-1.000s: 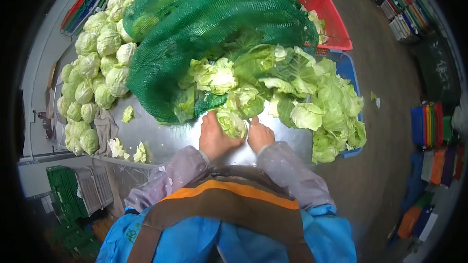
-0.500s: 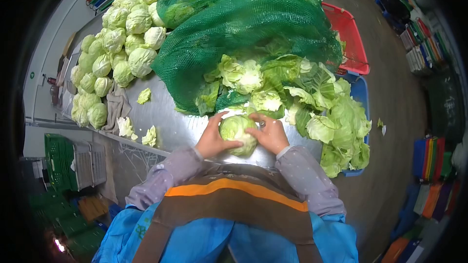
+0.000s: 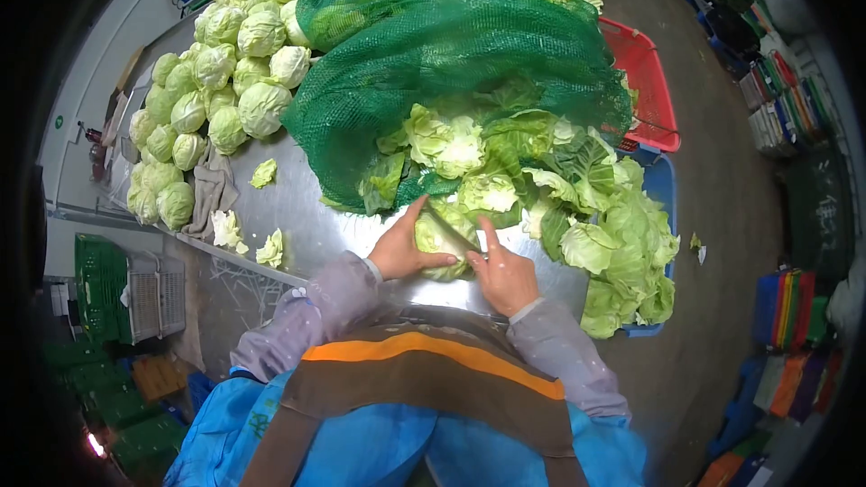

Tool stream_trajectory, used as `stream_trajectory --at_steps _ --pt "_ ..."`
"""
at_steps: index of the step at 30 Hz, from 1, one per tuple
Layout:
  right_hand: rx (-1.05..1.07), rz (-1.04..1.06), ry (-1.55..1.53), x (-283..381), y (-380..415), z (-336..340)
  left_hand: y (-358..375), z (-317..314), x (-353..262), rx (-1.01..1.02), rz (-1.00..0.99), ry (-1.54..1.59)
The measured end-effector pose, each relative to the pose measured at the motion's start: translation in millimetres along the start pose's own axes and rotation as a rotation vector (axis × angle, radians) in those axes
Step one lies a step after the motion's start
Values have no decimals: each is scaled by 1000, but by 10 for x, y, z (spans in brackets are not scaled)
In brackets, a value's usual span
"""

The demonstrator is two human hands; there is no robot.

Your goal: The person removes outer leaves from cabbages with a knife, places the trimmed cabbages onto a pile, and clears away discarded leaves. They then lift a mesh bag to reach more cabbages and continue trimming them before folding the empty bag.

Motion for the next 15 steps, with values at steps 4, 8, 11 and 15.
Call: stream_trajectory --at_steps 4,8,11,15 --pt "155 -89 140 -353 -130 -333 -16 -41 68 -8 37 59" --pt "-118 -702 -460 -438 -113 -422 106 68 -80 -31 345 231" --pt "-84 -250 -357 -96 16 -255 276 14 60 -50 491 567" --pt "101 -248 -405 -11 8 -367 379 246 25 -146 240 255"
Point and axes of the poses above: each hand's wrist, its own y-axis away from the middle knuckle, its own z-axis out of the back of the hand, x = y × z, the point moved 1 cm from there along -y, towards the middle knuckle, and after that the axes turned 13 degrees about -x, right-handed, at the moved point
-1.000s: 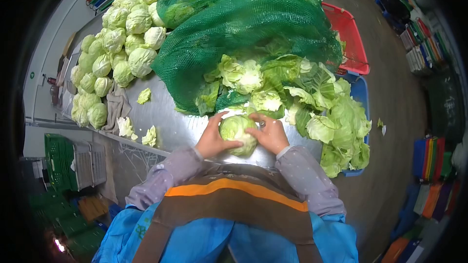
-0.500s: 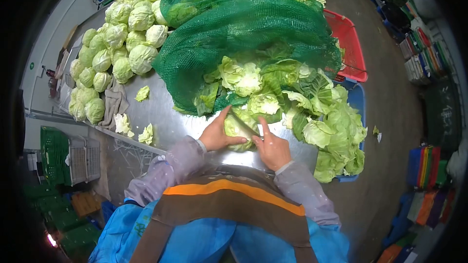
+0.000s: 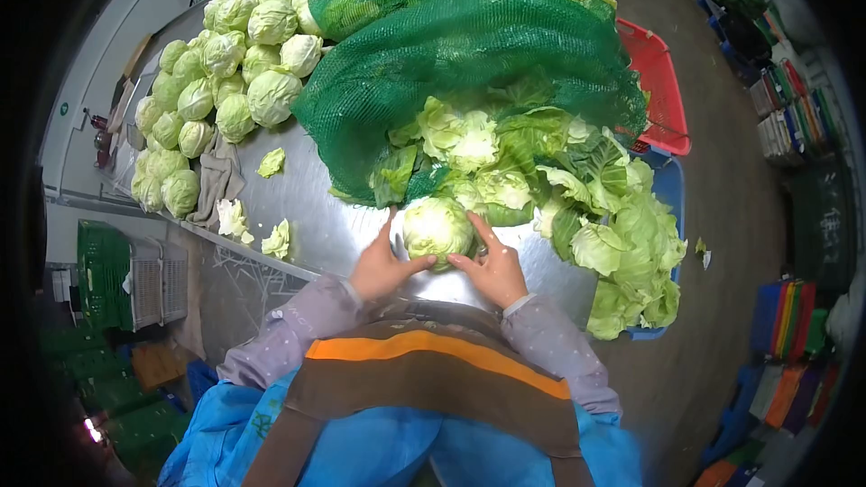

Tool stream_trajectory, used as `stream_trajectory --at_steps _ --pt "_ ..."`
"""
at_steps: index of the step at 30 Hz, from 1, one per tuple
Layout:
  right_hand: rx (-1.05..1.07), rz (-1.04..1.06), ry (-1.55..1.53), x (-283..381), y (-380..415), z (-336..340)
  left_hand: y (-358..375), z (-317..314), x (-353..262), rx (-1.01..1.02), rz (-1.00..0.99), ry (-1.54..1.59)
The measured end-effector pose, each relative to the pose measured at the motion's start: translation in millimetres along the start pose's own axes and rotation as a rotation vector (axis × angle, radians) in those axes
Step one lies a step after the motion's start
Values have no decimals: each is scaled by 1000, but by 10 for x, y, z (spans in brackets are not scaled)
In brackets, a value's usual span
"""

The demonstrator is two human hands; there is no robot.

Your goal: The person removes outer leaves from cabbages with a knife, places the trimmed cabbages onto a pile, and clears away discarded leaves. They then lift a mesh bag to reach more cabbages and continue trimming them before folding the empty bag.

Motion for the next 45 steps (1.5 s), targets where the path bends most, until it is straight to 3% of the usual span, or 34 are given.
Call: stream_trajectory --at_steps 1,2,3,5,7,9,11,12,13,15,16,17,19,21,23,27,29,30,32,33,35,36,38,39,41,42,43,45 --pt "0 -4 -2 -18 -5 22 -45 83 -98 -178 -336 -328" --pt "48 7 -2 -26 -23 44 -237 76 33 -75 -457 -356" --pt "95 22 0 -27 -49 70 -299 89 -71 -80 -459 -353" --pt "122 43 61 97 15 178 -329 15 -304 229 -266 -558" --pt "-51 187 434 247 174 293 -270 -165 -246 150 -306 -590" --pt "-39 144 482 274 241 300 -227 -337 -190 -86 -301 -435" --pt "-114 274 519 245 314 241 -205 -438 -198 -22 -284 -350" --pt "-33 200 585 233 270 205 -170 -492 -204 -14 -278 -239" --pt "-36 187 586 112 237 139 -129 -518 -225 -10 -270 -127" --pt "-221 -225 -13 -140 82 29 -99 -516 -288 9 -228 -149" --pt "-245 -254 -74 -153 76 51 -77 -507 -272 -15 -286 -142" --pt "-245 -251 -77 -145 68 57 -57 -494 -247 -33 -345 -140" --pt "-245 2 75 -80 90 64 -60 -494 -168 -15 -320 -162" --pt "-214 -15 71 -57 2 92 -40 -483 -96 -41 -376 -167" --pt "-190 -10 58 -130 -154 129 -21 -387 -112 -18 -334 -146" --pt "-377 -38 362 -705 -441 81 78 -210 139 49 -245 -24" --pt "-659 -305 -17 -925 -644 15 97 -169 242 180 -99 57" --pt "-649 -307 -18 -721 -593 67 124 -155 226 173 -91 55" --pt "-537 -353 -645 -61 -451 257 155 -127 144 203 317 -122" --pt "-534 -349 -644 -1 -330 247 141 -101 82 200 316 -118" --pt "-323 -62 -233 49 0 223 126 -78 -11 364 291 -86" --pt "-318 -62 -227 1 21 221 105 -70 -18 363 295 -79" --pt "-62 -38 -28 -131 49 184 24 -48 -96 201 -385 -396" --pt "-62 -42 -29 -123 -2 175 -25 -76 -252 88 -524 -580" --pt "15 -58 -124 -32 -257 111 -227 -256 -324 244 -646 -301" --pt "24 -92 -132 116 -346 106 -316 -318 -402 365 -488 -429" --pt "-7 -219 -126 57 -422 78 -363 -353 -356 346 -456 -404" --pt "-215 4 -288 -1 -368 55 -354 -376 -416 291 -167 -522"
Point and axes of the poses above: each hand's wrist, its own y-axis away from the middle knuckle, its own z-axis out of the back of the hand, x = y × z, the point moved 1 cm from there along -y, towards the middle knuckle, and after that the axes turned 13 degrees about -x, right-handed, at the moved point
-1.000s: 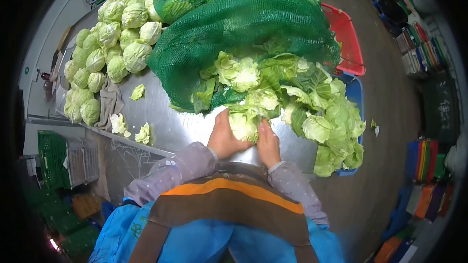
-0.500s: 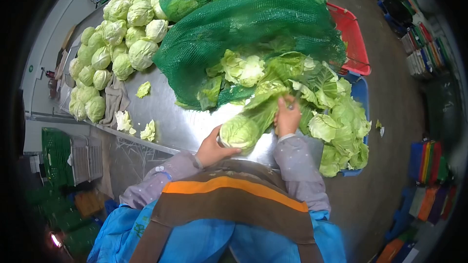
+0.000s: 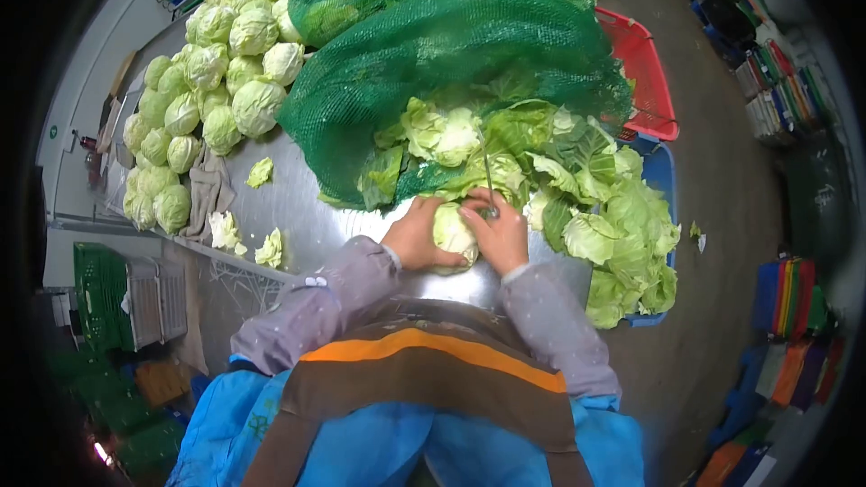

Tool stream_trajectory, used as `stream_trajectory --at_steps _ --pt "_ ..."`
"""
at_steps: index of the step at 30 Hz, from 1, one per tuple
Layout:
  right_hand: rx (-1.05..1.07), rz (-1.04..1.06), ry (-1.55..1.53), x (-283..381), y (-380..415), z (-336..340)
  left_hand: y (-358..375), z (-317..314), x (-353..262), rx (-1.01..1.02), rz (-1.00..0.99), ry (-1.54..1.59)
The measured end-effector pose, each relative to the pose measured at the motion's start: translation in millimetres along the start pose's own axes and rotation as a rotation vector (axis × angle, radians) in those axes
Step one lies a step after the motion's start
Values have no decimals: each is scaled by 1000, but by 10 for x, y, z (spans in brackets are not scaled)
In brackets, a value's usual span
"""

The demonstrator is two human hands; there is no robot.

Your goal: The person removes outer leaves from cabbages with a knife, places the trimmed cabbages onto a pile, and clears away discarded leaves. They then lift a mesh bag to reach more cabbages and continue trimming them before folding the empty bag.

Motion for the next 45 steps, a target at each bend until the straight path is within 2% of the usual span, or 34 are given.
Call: stream_trajectory --at_steps 1,3,4,6,7,10,12,14,18,19,21,22,24,25,26,28,29,30,32,33,36,37,41,43,45 --pt "-7 4 2 41 107 90 43 -57 27 1 -8 0" --pt "-33 335 435 220 319 284 107 -161 148 -173 32 70" --pt "-40 331 434 259 395 308 105 -168 152 -167 28 66" --pt "163 174 743 255 553 338 131 -214 164 -203 45 108" --pt "142 229 737 237 586 299 124 -239 157 -226 54 102" --pt "120 164 797 56 565 159 199 -290 136 -259 72 137" --pt "111 162 751 26 532 122 205 -361 177 -330 35 119" --pt "162 84 709 128 596 167 200 -366 255 -313 52 141" --pt "221 89 743 171 665 267 181 -292 161 -264 19 168" --pt "224 79 742 83 673 203 202 -280 103 -241 78 161" --pt "-38 -45 534 -157 608 37 244 -349 112 -264 91 155" --pt "-44 -27 534 -187 543 51 235 -362 96 -303 99 153" --pt "-90 -200 306 -261 485 32 222 -336 96 -278 126 145" --pt "-97 -189 274 -312 444 56 225 -334 90 -278 104 156" --pt "-98 -187 273 -329 466 87 233 -340 84 -281 89 173" --pt "-7 -132 459 104 418 113 230 -300 81 -263 80 196" --pt "-84 -9 486 149 380 98 240 -293 95 -266 17 209" --pt "-82 -14 481 112 312 111 255 -287 116 -266 -47 219" --pt "-19 152 735 -45 142 167 277 -290 188 -252 -63 243" --pt "49 29 765 -146 79 137 284 -299 204 -248 -78 278" --pt "-53 58 741 -312 60 64 266 -289 201 -247 -59 348" --pt "-67 -78 685 -382 32 67 274 -291 211 -260 -59 348" --pt "-118 -90 485 -525 -11 72 281 -263 196 -261 -128 322" --pt "-113 -139 494 -582 -12 90 310 -251 185 -278 -180 343" --pt "-105 -176 507 -627 -20 84 321 -243 146 -291 -179 147"
Point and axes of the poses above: each hand's wrist, its own y-axis away from the middle knuckle, its own z-axis out of the back of the hand, x = y × z, the point moved 1 cm from there along -y, towards the middle knuckle, and after that the axes turned 13 degrees about -x, right-handed, at the moved point
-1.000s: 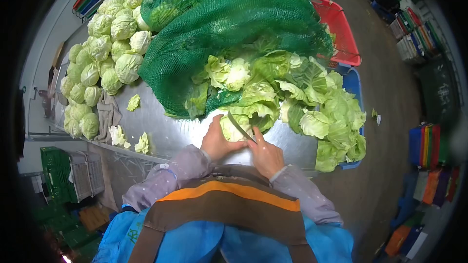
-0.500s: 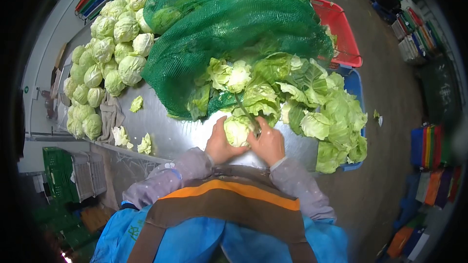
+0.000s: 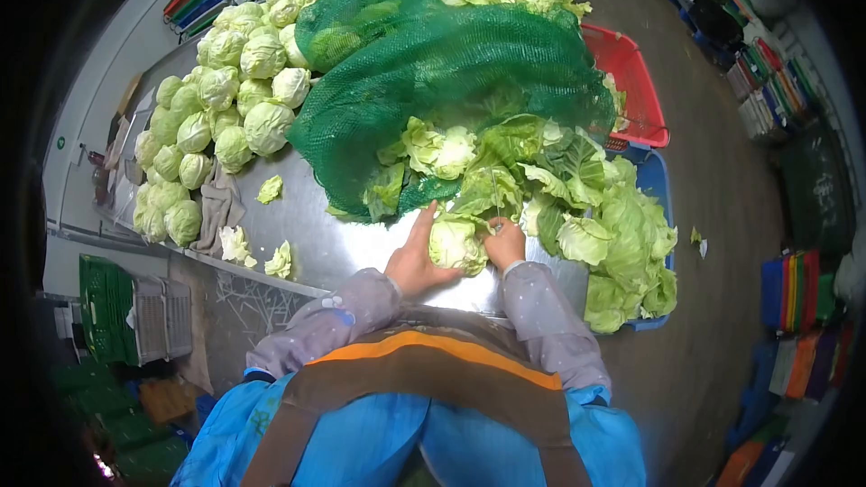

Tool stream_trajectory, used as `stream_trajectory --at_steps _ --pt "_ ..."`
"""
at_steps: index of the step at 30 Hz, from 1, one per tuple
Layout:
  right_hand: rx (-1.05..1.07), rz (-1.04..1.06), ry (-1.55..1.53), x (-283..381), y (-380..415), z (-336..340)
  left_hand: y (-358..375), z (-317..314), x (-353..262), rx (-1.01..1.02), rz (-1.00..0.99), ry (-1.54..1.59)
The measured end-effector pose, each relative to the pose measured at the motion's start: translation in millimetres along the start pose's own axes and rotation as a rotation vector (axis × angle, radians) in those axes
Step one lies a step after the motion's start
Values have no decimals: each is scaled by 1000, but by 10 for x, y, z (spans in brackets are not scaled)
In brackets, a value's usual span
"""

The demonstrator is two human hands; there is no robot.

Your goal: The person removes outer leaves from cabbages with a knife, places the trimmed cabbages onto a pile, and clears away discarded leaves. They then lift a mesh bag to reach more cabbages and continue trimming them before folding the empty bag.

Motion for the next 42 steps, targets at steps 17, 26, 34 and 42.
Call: stream_trajectory --at_steps 17,26,34,42 --pt "-71 -371 -454 357 129 245 383 326 369 -110 447 446" --pt "801 -353 -1147 736 467 562 331 851 -94 324 279 811" --pt "637 -619 -748 771 403 492 -16 593 -286 -18 -161 216" --pt "194 495 242 533 572 666 -24 -16 186 51 223 353"
Point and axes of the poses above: each hand's wrist, its own y-axis away from the middle knuckle, its own z-axis out of the back of the hand, x = y × z, the point moved 1 cm from there along -y, towards the middle knuckle, and after that the axes turned 13 degrees about -x, right-handed, at the moved point
